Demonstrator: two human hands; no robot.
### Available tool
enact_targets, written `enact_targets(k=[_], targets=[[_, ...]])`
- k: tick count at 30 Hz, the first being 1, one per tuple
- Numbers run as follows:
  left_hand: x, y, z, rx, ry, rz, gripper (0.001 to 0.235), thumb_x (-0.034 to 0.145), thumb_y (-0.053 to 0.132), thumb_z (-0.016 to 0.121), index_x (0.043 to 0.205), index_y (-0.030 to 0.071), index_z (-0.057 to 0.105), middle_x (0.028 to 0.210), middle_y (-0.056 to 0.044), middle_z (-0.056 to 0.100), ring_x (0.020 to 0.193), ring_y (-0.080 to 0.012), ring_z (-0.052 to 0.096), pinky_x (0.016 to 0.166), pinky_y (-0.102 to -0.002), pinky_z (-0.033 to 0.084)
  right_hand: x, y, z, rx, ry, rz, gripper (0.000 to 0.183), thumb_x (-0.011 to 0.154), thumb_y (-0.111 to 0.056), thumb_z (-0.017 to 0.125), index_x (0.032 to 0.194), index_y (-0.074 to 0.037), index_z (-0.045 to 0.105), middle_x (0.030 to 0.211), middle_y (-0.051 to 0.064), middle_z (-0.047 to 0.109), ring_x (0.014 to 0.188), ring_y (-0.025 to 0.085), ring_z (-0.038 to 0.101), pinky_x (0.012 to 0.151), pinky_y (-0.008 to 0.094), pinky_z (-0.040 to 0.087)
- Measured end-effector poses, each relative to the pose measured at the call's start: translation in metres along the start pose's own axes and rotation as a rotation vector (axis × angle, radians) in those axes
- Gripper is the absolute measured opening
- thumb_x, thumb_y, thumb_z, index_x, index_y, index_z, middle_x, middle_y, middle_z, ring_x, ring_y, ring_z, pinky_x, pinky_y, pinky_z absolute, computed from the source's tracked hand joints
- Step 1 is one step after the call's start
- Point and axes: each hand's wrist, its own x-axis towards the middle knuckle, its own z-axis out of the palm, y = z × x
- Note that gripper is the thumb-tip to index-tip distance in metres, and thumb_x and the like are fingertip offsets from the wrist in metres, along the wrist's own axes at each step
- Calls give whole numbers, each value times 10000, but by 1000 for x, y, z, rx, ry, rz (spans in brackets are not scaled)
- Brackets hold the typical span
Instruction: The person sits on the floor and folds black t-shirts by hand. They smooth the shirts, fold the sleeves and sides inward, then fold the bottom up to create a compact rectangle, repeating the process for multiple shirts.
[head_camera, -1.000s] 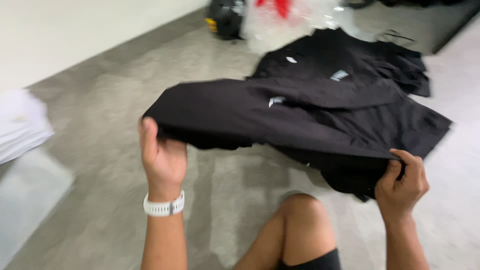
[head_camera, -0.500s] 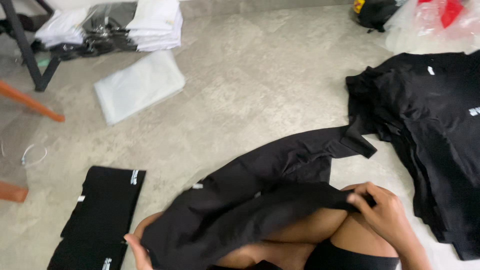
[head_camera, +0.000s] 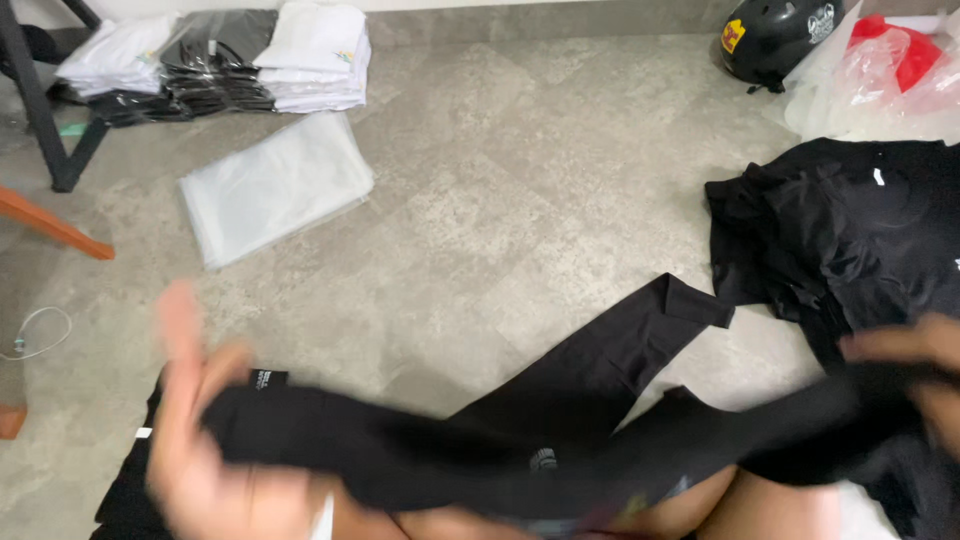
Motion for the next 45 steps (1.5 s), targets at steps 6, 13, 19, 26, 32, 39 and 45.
enact_targets(k=[6,13,19,26,32,39,45], targets=[[101,-88,159,-196,-168,-311,461,920,284,386,1329,106,506,1349,-144,582,1212,-251,595,1016,-331,481,218,-16,91,-313,300,-17,276,830,-37,650,1085,-75,749,1046,109,725,978,268,646,884,368,457],[-11,-118,112,751,-946,184,505,969,302,563,1354,-21,508,1385,-320,469,1387,-464,313,1177,-527,218,186,-12,231,-450,297,225,444,844,-331,725,1200,-70,678,1294,205,580,1219,436,533,849,559,518],[-96,-270,-72,1706,-1182,-562,865,877,753,217,968,63,732,1054,-183,696,1164,-336,604,963,-463,488,63,48,319,-536,-276,767,660,830,-548,626,1405,-265,469,1450,76,439,1350,336,440,1002,493,470],[-128,-351,-47,1416,-615,-361,526,845,515,613,950,0,606,837,-208,657,798,-391,700,600,-469,578,74,72,320,-587,-180,774,529,881,-495,572,1384,-353,489,1486,58,393,1251,354,490,964,488,446],[-85,-317,-50,-38,87,-895,344,706,-7,644,1029,-62,538,975,-217,526,844,-383,642,783,-496,566,52,136,307,-319,132,702,275,959,-305,602,1093,-65,616,1057,174,600,991,409,637,812,472,543],[-9,-256,-103,627,-245,-521,399,774,186,785,1002,-42,549,981,-183,555,995,-301,555,755,-401,474,29,79,244,469,24,923,297,946,-228,648,1092,30,638,917,216,630,917,339,596,839,486,493],[-49,-64,-110,582,-299,-431,309,837,146,691,1088,85,521,896,-146,563,792,-191,534,730,-304,427,-6,2,157,442,-32,592,311,819,-216,730,1093,-116,621,906,74,639,809,151,546,712,282,396]])
